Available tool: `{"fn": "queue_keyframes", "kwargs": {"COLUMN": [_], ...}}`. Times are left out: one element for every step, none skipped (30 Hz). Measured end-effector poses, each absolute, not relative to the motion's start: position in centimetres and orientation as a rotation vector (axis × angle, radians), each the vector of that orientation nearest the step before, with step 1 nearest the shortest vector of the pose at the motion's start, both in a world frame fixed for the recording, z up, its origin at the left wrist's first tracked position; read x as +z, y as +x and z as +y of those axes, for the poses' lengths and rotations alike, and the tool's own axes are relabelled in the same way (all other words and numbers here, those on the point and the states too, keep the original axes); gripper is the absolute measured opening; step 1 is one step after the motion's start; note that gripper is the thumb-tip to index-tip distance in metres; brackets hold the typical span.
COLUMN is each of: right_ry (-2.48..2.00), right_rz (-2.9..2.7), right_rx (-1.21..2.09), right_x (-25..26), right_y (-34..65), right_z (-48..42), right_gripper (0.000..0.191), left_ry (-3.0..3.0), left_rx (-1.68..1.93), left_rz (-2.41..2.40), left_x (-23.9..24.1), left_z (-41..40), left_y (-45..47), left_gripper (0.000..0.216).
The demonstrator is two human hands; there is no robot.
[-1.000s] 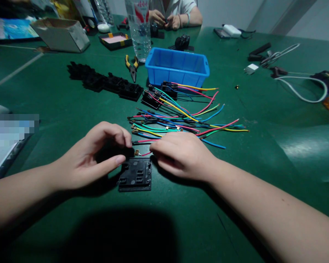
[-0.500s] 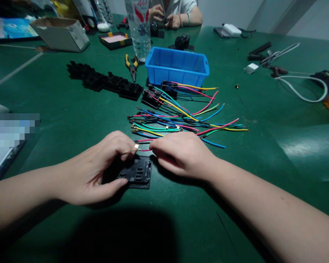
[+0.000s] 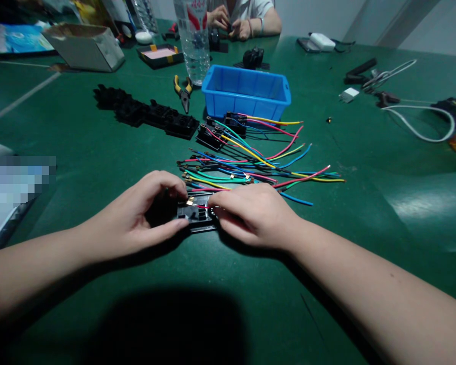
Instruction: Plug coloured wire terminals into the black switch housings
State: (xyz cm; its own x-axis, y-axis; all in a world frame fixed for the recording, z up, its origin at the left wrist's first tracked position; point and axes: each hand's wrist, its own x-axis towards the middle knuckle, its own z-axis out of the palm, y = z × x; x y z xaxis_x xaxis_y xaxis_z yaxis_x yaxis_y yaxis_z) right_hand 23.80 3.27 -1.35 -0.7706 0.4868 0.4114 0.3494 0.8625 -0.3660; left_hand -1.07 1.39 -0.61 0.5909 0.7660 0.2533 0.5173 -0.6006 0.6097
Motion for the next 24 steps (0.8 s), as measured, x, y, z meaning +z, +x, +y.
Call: {"fn": "queue_keyframes", "kwargs": {"right_ry": [-0.609, -0.606, -0.599, -0.591, -0.581, -0.571, -0.562, -0.555, -0.549, -0.546, -0.543, -0.541, -0.539, -0.537, -0.536, -0.535, -0.535, -0.535, -0.536, -0.537, -0.538, -0.538, -0.539, -0.540], "right_rz": [-2.531, -2.533, -2.537, -2.543, -2.550, -2.558, -2.565, -2.571, -2.573, -2.576, -2.579, -2.584, -2.588, -2.595, -2.598, -2.599, -2.598, -2.598, -2.599, -2.602, -2.602, -2.602, -2.603, -2.606], "right_rx": [0.371, 0.374, 0.377, 0.379, 0.380, 0.379, 0.377, 0.375, 0.372, 0.368, 0.363, 0.354, 0.342, 0.329, 0.317, 0.310, 0.309, 0.313, 0.317, 0.319, 0.316, 0.307, 0.293, 0.278], "right_x": [-1.29, -1.24, -1.21, -1.21, -1.23, -1.27, -1.32, -1.36, -1.40, -1.43, -1.43, -1.41, -1.37, -1.33, -1.28, -1.25, -1.23, -1.22, -1.22, -1.23, -1.24, -1.25, -1.24, -1.22], "right_y": [23.79, 23.78, 23.78, 23.79, 23.80, 23.82, 23.85, 23.87, 23.89, 23.91, 23.91, 23.89, 23.87, 23.85, 23.82, 23.79, 23.77, 23.76, 23.76, 23.77, 23.78, 23.79, 23.80, 23.79], "right_z": [3.25, 3.23, 3.22, 3.22, 3.23, 3.25, 3.27, 3.29, 3.30, 3.31, 3.30, 3.29, 3.27, 3.24, 3.22, 3.19, 3.18, 3.17, 3.16, 3.16, 3.15, 3.15, 3.13, 3.11], "right_gripper": [0.016, 0.016, 0.017, 0.017, 0.017, 0.017, 0.018, 0.018, 0.018, 0.018, 0.018, 0.017, 0.017, 0.017, 0.017, 0.016, 0.016, 0.016, 0.016, 0.016, 0.016, 0.017, 0.017, 0.017], "left_ry": [2.342, 2.347, 2.355, 2.367, 2.382, 2.397, 2.411, 2.423, 2.432, 2.438, 2.443, 2.447, 2.453, 2.459, 2.466, 2.472, 2.476, 2.477, 2.476, 2.474, 2.471, 2.469, 2.468, 2.469], "left_rx": [0.714, 0.732, 0.753, 0.770, 0.786, 0.799, 0.808, 0.816, 0.820, 0.824, 0.828, 0.829, 0.829, 0.824, 0.815, 0.805, 0.795, 0.788, 0.785, 0.786, 0.786, 0.786, 0.785, 0.784], "left_rz": [1.018, 1.016, 1.011, 1.003, 0.989, 0.971, 0.952, 0.934, 0.919, 0.909, 0.903, 0.901, 0.897, 0.894, 0.892, 0.889, 0.887, 0.886, 0.886, 0.889, 0.892, 0.897, 0.902, 0.905], "left_x": [-0.60, -0.57, -0.52, -0.46, -0.39, -0.31, -0.22, -0.14, -0.06, 0.00, 0.05, 0.08, 0.09, 0.10, 0.10, 0.09, 0.09, 0.08, 0.09, 0.09, 0.09, 0.09, 0.09, 0.08], "left_z": [1.39, 1.39, 1.39, 1.41, 1.43, 1.45, 1.47, 1.48, 1.48, 1.48, 1.46, 1.45, 1.44, 1.43, 1.44, 1.44, 1.45, 1.46, 1.46, 1.46, 1.45, 1.44, 1.43, 1.43], "left_y": [-1.11, -1.14, -1.16, -1.17, -1.17, -1.15, -1.14, -1.14, -1.14, -1.16, -1.18, -1.21, -1.24, -1.26, -1.27, -1.28, -1.28, -1.28, -1.27, -1.26, -1.26, -1.26, -1.26, -1.26], "left_gripper": [0.027, 0.026, 0.025, 0.022, 0.020, 0.018, 0.017, 0.016, 0.016, 0.017, 0.017, 0.017, 0.017, 0.017, 0.016, 0.016, 0.015, 0.014, 0.013, 0.012, 0.012, 0.011, 0.010, 0.010]}}
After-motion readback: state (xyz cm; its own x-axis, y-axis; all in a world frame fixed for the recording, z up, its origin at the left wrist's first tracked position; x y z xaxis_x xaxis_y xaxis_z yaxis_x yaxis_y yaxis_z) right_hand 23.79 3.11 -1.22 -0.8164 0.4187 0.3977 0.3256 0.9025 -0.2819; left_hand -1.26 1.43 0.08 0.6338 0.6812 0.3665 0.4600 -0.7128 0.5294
